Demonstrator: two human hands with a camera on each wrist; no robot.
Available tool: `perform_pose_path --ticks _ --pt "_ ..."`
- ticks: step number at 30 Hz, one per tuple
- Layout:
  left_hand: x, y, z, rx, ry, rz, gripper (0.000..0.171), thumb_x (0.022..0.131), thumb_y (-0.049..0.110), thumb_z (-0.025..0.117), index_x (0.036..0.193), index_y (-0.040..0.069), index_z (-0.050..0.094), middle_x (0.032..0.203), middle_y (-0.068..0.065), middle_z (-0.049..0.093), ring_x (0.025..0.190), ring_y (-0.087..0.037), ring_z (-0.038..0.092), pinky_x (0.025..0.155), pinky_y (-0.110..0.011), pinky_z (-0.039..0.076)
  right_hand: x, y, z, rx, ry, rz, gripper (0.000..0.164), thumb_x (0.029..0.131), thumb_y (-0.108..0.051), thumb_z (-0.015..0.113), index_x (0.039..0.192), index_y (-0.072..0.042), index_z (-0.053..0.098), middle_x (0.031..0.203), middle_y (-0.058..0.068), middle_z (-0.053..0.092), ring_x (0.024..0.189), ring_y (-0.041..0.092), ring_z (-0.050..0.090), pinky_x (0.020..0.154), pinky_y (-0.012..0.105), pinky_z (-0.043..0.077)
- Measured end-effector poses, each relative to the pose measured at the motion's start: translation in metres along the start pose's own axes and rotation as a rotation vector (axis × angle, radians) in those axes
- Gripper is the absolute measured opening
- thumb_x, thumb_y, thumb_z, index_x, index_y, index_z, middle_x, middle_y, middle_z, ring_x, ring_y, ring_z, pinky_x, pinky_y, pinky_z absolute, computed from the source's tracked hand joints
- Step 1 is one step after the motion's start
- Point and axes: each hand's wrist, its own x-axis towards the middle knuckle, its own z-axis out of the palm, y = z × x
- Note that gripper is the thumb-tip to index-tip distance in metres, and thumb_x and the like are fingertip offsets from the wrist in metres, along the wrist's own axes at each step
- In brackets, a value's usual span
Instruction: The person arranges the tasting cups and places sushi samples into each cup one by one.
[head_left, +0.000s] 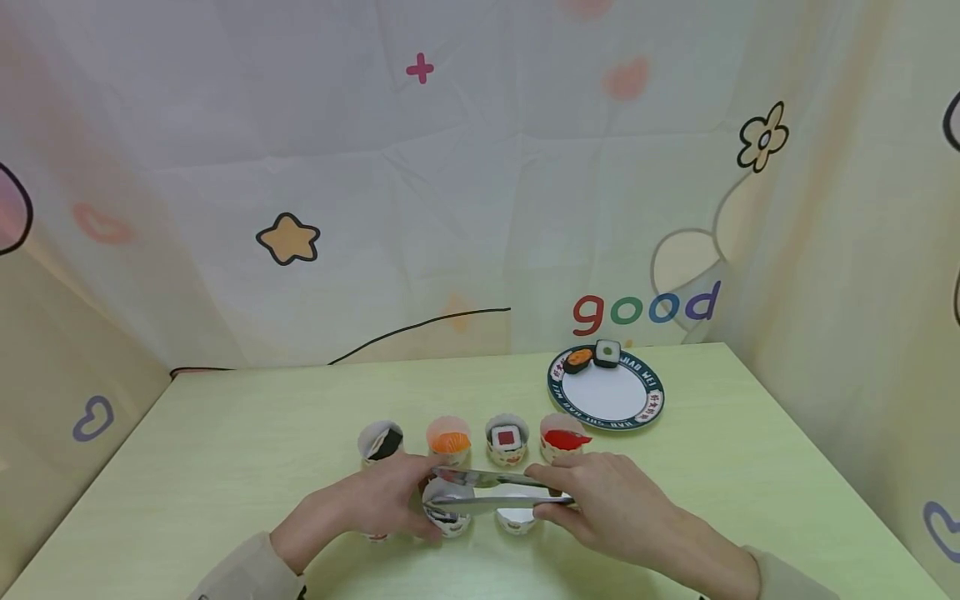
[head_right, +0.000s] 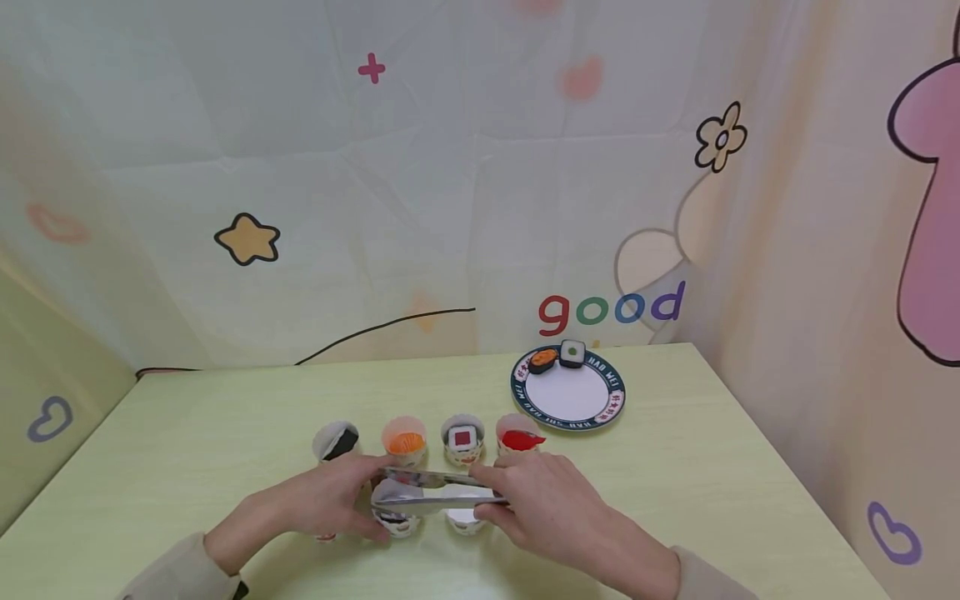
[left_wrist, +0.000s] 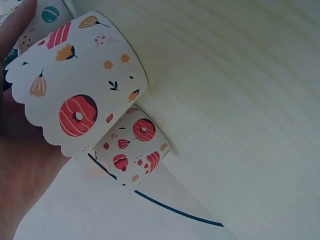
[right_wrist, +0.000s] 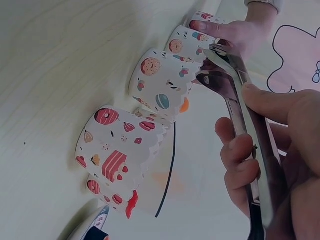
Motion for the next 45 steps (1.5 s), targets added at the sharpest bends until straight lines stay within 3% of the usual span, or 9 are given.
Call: perform_pose_path --ticks 1,5,11,19,26,34,38,40,45 --pt "0.000 0.000 0.000 -0.005 -0.001 0.000 0.058 0.079 0.023 0.092 0.126 0.016 0.059 0.103 0.010 0.065 0.062 -0.006 0.060 0.052 -0.028 0.052 0.000 0.000 0.000 0.001 -0.002 0.002 0.037 0.090 -0.028 0.082 0.122 -0.013 0.075 0.091 -0.007 0.071 0.062 0.000 0.050 0.058 0.020 0.046" --pt "0.000 -0.001 -0.001 0.028 0.008 0.037 0.058 0.079 0.024 0.092 0.126 0.020 0.059 0.107 0.013 0.065 0.088 -0.004 0.061 0.073 -0.026 0.054 0.000 0.001 -0.002 0.021 -0.017 0.023 0.037 0.090 -0.028 0.081 0.124 -0.013 0.075 0.097 -0.003 0.074 0.066 0.000 0.053 0.061 0.020 0.048" --pt "0.000 -0.001 -0.002 -0.004 0.001 0.044 0.057 0.080 0.021 0.092 0.126 0.024 0.059 0.107 0.014 0.066 0.088 -0.006 0.062 0.067 -0.027 0.054 -0.001 0.002 -0.005 0.039 -0.025 0.022 0.035 0.091 -0.028 0.081 0.122 -0.014 0.075 0.098 -0.008 0.074 0.069 0.001 0.055 0.063 0.021 0.049" --pt "-0.001 -0.002 -0.003 0.019 -0.004 0.039 0.060 0.080 0.025 0.091 0.131 0.020 0.060 0.108 0.015 0.065 0.086 -0.005 0.061 0.072 -0.026 0.053 -0.003 0.005 -0.009 0.032 -0.004 0.018 0.036 0.090 -0.028 0.082 0.122 -0.014 0.075 0.092 -0.013 0.071 0.071 0.000 0.055 0.063 0.022 0.050" --pt "-0.001 -0.003 -0.004 0.054 -0.016 0.029 0.052 0.080 0.027 0.091 0.121 0.023 0.059 0.101 0.013 0.065 0.084 -0.004 0.060 0.074 -0.025 0.051 -0.006 0.010 -0.014 0.002 0.029 -0.001 0.033 0.090 -0.027 0.082 0.120 -0.015 0.074 0.083 -0.022 0.061 0.070 -0.001 0.053 0.063 0.023 0.049" --pt "-0.003 -0.002 -0.003 -0.005 -0.022 -0.009 0.056 0.080 0.021 0.091 0.124 0.020 0.058 0.103 0.008 0.065 0.070 -0.008 0.061 0.052 -0.029 0.052 -0.011 0.017 -0.016 -0.019 0.087 0.003 0.040 0.089 -0.027 0.082 0.126 -0.013 0.074 0.099 -0.013 0.073 0.075 -0.004 0.058 0.066 0.025 0.052" --pt "-0.004 -0.001 -0.003 -0.012 -0.018 -0.017 0.057 0.080 0.019 0.091 0.126 0.019 0.058 0.106 0.008 0.065 0.073 -0.008 0.061 0.047 -0.030 0.051 -0.012 0.020 -0.018 -0.038 0.111 -0.003 0.036 0.090 -0.028 0.081 0.122 -0.013 0.075 0.099 -0.012 0.073 0.076 -0.001 0.058 0.067 0.027 0.053" --pt "-0.005 0.000 -0.002 0.005 -0.010 -0.008 0.058 0.079 0.020 0.091 0.128 0.019 0.058 0.108 0.009 0.065 0.081 -0.006 0.061 0.050 -0.029 0.052 -0.013 0.022 -0.019 -0.041 0.126 -0.013 0.034 0.091 -0.028 0.081 0.120 -0.013 0.076 0.100 -0.011 0.074 0.077 -0.001 0.059 0.067 0.029 0.054" --pt "-0.004 0.001 -0.002 0.078 0.022 0.050 0.063 0.077 0.027 0.094 0.128 0.020 0.058 0.112 0.013 0.064 0.098 -0.004 0.061 0.081 -0.028 0.053 -0.015 0.026 -0.021 -0.029 0.133 0.010 0.032 0.092 -0.028 0.080 0.121 -0.015 0.075 0.099 -0.012 0.073 0.076 -0.005 0.061 0.063 0.026 0.052"
